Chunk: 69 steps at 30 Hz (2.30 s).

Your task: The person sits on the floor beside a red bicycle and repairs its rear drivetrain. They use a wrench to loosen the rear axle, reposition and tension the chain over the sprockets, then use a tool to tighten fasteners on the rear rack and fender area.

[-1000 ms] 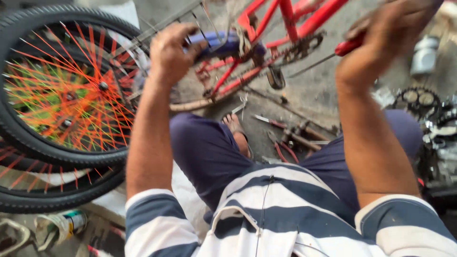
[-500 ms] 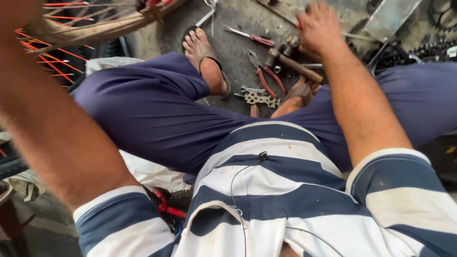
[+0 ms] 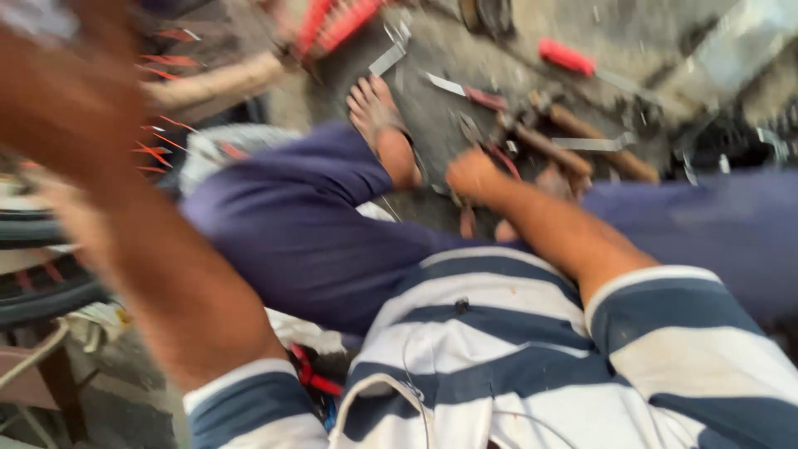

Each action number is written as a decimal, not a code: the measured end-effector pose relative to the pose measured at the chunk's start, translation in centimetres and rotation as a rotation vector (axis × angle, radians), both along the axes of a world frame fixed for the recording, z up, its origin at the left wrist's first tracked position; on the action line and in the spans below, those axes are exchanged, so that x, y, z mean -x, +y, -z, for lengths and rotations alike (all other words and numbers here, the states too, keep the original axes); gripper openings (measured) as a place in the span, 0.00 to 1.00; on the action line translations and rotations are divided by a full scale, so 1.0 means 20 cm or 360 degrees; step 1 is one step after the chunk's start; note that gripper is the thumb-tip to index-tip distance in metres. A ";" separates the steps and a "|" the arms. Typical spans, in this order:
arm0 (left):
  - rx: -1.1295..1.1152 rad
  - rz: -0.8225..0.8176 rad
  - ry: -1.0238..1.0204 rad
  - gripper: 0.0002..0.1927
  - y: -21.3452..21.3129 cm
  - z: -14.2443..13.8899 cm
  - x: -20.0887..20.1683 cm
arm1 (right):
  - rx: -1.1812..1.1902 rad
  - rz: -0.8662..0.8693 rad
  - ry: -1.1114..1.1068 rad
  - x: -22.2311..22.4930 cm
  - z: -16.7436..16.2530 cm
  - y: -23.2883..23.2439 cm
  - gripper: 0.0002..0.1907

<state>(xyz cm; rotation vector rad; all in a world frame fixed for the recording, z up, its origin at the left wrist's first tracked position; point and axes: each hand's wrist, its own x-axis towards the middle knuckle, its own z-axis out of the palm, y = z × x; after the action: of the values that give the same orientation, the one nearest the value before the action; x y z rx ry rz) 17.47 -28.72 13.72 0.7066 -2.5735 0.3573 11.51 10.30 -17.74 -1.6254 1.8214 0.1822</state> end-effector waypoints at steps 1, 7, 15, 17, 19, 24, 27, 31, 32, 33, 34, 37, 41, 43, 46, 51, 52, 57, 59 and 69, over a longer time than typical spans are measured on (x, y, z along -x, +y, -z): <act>0.0166 0.0220 0.0017 0.14 0.11 -0.10 0.05 | 0.0240 -0.0001 0.0105 -0.01 -0.01 0.00 0.09; -0.0110 0.1516 -0.0256 0.29 0.76 -0.13 0.41 | 0.0071 -0.0042 -0.0055 0.04 -0.09 -0.04 0.09; -0.0944 0.1013 0.0286 0.47 0.67 -0.13 0.64 | 0.0031 -0.0165 -0.0037 0.08 -0.23 -0.10 0.10; -0.0776 0.1034 0.0189 0.39 0.64 -0.14 0.68 | 0.0120 -0.0238 -0.0061 0.11 -0.24 -0.10 0.10; -0.0715 0.1020 0.0134 0.34 0.62 -0.14 0.71 | 0.0171 -0.0321 -0.0112 0.13 -0.24 -0.09 0.11; -0.0749 0.1033 0.0112 0.33 0.58 -0.13 0.74 | -0.0009 0.0121 -0.0418 0.26 -0.32 -0.07 0.14; -0.0719 0.1143 0.0035 0.31 0.59 -0.18 0.71 | 0.0014 0.0445 -0.0615 0.44 -0.52 -0.07 0.15; -0.0484 0.0920 -0.0033 0.46 0.63 -0.24 0.67 | 0.0525 0.0941 -0.0921 0.76 -0.91 0.02 0.18; -0.0490 0.0774 -0.0138 0.49 0.63 -0.25 0.68 | 0.0595 0.1189 -0.1083 0.83 -1.00 0.03 0.17; -0.0489 0.0637 -0.0241 0.53 0.62 -0.26 0.69 | 0.0711 0.1303 -0.1383 0.89 -1.09 0.02 0.15; -0.0487 0.0646 -0.0323 0.54 0.60 -0.26 0.70 | 0.0832 0.1409 -0.1675 0.94 -1.17 0.03 0.13; -0.0537 0.0620 -0.0520 0.52 0.54 -0.26 0.76 | 0.0938 0.1616 -0.1901 0.98 -1.32 -0.03 0.14; -0.0430 0.0650 -0.0471 0.46 0.51 -0.22 0.78 | 0.1017 0.1581 -0.1850 0.99 -1.39 -0.07 0.12; -0.0251 0.0710 -0.0366 0.45 0.52 -0.21 0.76 | 0.1032 0.1575 -0.1868 0.99 -1.39 -0.08 0.12; -0.0259 0.0736 -0.0331 0.43 0.53 -0.21 0.73 | 0.1136 0.1676 -0.1770 1.01 -1.39 -0.09 0.13; -0.0530 0.0697 -0.0479 0.45 0.54 -0.28 0.74 | 0.1481 0.1542 -0.1253 1.04 -1.40 -0.08 0.11; -0.0565 0.0683 -0.0499 0.47 0.54 -0.30 0.74 | 0.1537 0.1515 -0.1101 1.04 -1.40 -0.07 0.11; -0.0654 0.0607 -0.0601 0.52 0.54 -0.30 0.76 | 0.1529 0.1811 -0.1575 1.08 -1.39 -0.06 0.06; -0.0444 0.0619 -0.0621 0.50 0.54 -0.26 0.73 | 0.1508 0.1892 -0.1763 1.09 -1.37 -0.07 0.04; 0.0026 0.0718 -0.0453 0.26 0.41 0.15 0.64 | 0.1330 0.2228 -0.2510 1.06 -1.29 -0.09 0.07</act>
<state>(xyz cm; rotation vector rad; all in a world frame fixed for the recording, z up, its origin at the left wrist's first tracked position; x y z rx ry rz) 4.68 -20.43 10.64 0.0557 -2.8903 0.3474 -9.77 8.47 8.16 -0.0764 1.1410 -1.9781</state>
